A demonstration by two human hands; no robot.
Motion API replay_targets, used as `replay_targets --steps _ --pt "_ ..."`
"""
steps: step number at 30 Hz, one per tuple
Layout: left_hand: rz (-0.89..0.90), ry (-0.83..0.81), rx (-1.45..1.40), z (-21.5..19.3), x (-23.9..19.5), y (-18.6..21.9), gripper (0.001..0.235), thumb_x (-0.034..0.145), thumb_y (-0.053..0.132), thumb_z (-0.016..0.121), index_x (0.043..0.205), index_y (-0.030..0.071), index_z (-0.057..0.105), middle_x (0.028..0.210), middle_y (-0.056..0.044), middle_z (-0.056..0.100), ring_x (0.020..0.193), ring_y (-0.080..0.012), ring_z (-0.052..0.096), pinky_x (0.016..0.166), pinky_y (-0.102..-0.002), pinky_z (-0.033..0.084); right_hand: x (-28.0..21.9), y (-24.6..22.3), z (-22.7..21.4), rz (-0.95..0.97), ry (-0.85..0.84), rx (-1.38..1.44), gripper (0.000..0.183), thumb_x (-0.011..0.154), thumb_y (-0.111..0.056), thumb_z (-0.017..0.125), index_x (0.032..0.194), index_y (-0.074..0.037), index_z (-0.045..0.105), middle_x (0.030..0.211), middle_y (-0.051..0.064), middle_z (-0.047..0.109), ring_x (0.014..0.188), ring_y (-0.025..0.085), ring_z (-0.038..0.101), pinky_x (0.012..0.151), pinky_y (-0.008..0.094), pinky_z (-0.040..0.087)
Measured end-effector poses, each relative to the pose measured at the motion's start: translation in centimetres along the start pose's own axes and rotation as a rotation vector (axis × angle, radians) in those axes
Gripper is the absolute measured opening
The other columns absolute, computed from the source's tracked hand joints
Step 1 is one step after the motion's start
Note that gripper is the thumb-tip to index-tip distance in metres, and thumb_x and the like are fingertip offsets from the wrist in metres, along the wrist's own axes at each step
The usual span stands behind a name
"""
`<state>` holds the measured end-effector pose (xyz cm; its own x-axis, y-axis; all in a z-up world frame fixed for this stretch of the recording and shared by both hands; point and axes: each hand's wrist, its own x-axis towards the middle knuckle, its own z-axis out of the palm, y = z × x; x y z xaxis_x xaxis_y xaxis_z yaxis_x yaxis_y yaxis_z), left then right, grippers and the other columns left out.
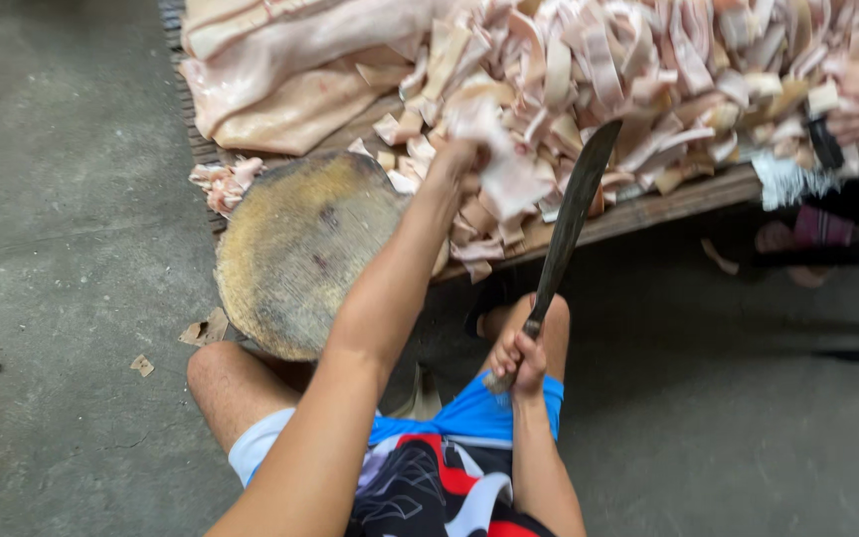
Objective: The person cuts large sheets of pork skin into strips using a large knife on a round wooden cutting board. They repeatedly pick up sheets, slice them into uniform strips, and move the cut pieces to a pile on a nearby table.
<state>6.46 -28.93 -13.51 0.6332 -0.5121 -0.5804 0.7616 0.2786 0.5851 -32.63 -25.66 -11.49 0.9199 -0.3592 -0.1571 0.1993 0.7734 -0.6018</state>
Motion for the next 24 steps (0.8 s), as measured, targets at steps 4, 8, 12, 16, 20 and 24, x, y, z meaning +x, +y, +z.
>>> replay_targets --steps 4,8,12,16,20,24 --pt "0.211 -0.304 -0.183 7.3 -6.4 6.6 0.026 0.070 -0.017 0.057 0.063 0.006 0.048 0.066 -0.003 0.049 0.052 -0.0143 0.048 0.045 -0.030 0.045 0.0 -0.4 -0.7 -0.045 -0.013 0.105 0.073 0.104 -0.018 0.052 0.167 -0.031 0.018 0.066 -0.002 0.036 0.049 0.008 0.038 0.047 0.026 0.044" --pt "0.233 -0.204 -0.300 6.1 -21.2 11.2 0.018 0.076 -0.019 0.053 0.082 -0.002 0.055 0.072 -0.005 0.049 0.061 -0.0133 0.056 0.070 -0.036 0.067 0.0 -0.8 -1.4 -0.074 -0.079 0.193 0.071 0.107 -0.020 0.052 0.168 -0.031 0.018 0.067 -0.003 0.036 0.049 0.007 0.038 0.047 0.025 0.044" --pt "0.232 0.035 -0.266 -4.1 -29.5 9.8 0.032 0.079 -0.013 0.047 0.108 -0.002 0.059 0.080 -0.005 0.061 0.066 -0.0129 0.064 0.067 -0.032 0.063 -1.3 -1.2 -1.0 -0.038 -0.136 0.194 0.068 0.110 -0.024 0.053 0.168 -0.032 0.018 0.067 -0.002 0.036 0.049 0.007 0.038 0.046 0.025 0.044" --pt "0.158 0.266 -0.297 -19.9 -31.6 2.6 0.023 0.085 -0.007 0.051 0.105 -0.002 0.061 0.084 -0.006 0.064 0.070 -0.0162 0.064 0.068 -0.035 0.064 -3.4 -1.3 0.8 0.064 -0.172 -0.009 0.061 0.110 -0.030 0.050 0.164 -0.027 0.023 0.066 0.001 0.040 0.047 0.010 0.043 0.044 0.028 0.047" --pt "0.260 0.492 -0.092 -33.6 -30.0 -3.0 0.036 0.079 -0.016 0.055 0.110 0.000 0.063 0.097 -0.009 0.071 0.077 -0.0168 0.064 0.069 -0.031 0.055 -4.6 0.0 3.2 0.312 -0.043 -0.362 0.060 0.104 -0.025 0.049 0.158 -0.029 0.024 0.065 0.003 0.046 0.046 0.012 0.048 0.042 0.030 0.048" --pt "0.402 0.438 0.182 -37.2 -29.8 -3.7 0.041 0.084 -0.012 0.058 0.123 -0.002 0.068 0.100 -0.007 0.070 0.080 -0.0154 0.061 0.070 -0.029 0.052 -4.7 2.5 5.5 0.299 -0.124 -0.815 0.066 0.104 -0.016 0.052 0.164 -0.031 0.029 0.066 0.001 0.049 0.049 0.011 0.046 0.045 0.027 0.044"
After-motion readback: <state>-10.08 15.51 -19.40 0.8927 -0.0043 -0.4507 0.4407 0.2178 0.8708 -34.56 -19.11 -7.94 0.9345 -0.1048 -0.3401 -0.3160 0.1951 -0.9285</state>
